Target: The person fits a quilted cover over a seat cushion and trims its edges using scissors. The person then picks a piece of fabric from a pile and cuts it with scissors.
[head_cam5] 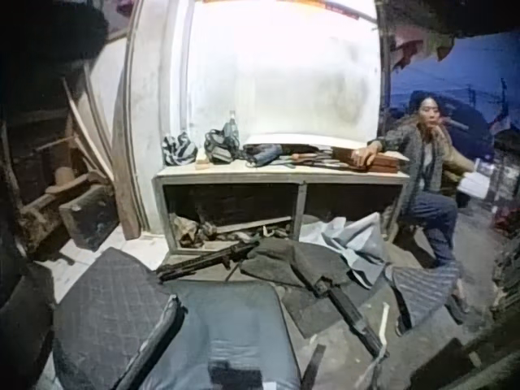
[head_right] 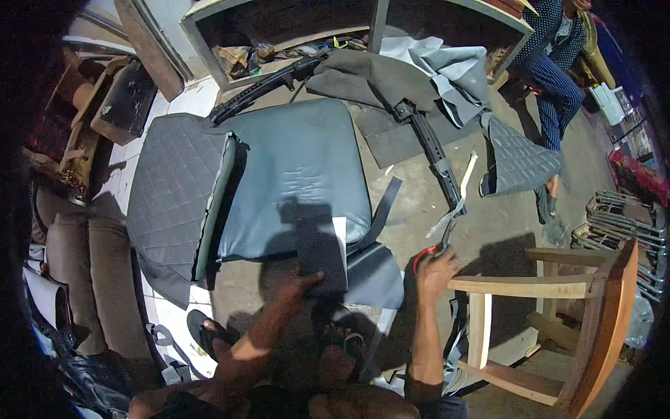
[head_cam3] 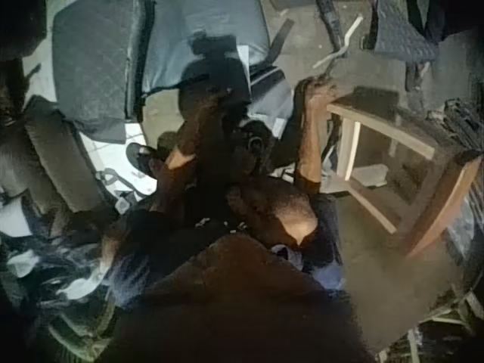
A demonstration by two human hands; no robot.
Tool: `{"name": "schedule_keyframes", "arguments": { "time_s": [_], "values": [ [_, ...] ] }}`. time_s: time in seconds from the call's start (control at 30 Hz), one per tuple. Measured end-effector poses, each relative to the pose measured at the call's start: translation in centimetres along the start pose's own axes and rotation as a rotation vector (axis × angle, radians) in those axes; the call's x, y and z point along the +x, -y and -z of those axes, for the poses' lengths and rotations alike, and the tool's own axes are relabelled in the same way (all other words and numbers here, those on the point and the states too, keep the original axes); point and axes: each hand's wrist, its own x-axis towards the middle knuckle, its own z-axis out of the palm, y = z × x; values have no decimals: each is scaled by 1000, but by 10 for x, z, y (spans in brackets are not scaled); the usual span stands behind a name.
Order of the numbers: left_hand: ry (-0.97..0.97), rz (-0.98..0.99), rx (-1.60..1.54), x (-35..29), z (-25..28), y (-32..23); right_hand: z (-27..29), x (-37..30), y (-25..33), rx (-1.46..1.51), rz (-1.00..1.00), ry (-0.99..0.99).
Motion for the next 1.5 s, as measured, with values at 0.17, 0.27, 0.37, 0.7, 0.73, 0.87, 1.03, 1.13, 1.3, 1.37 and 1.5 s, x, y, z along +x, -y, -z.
{"name": "schedule_keyframes", "arguments": {
  "time_s": [0.17, 0.27, 0.37, 0.7, 0.73, 0.87, 1.03, 1.13, 1.3, 1.37, 1.5],
  "values": [
    [-55, -78, 268, 0, -6, -4, -4, -8, -44, 43, -14, 147],
    [-92, -81, 215, -9, -15, -8, -1, -13, -47, 144, 60, 98],
    [-66, -77, 127, -18, -18, -22, 0, -17, -36, 164, -22, 123],
    [-116, -18, 144, -5, -8, -12, 10, -14, -31, 254, 21, 129],
    [-114, -19, 146, -4, -7, -11, 19, -17, -14, 191, 53, 6],
    [-50, -39, 64, -19, -22, -23, 71, -58, 86, 611, -249, 704],
    [-55, 7, -55, -9, -15, -10, 70, -101, 119, 665, -197, 892],
    [-61, -76, -31, 1, -8, 2, 63, -113, 113, 694, -225, 890],
    [-26, 1, -123, -32, -33, -24, 45, -126, 95, 886, -286, 802],
    [-26, 3, -129, -17, -15, -12, 56, -122, 105, 916, -308, 849],
    [31, -12, -252, -7, -10, -2, 59, -131, 109, 1008, -345, 778]
  ]
}}
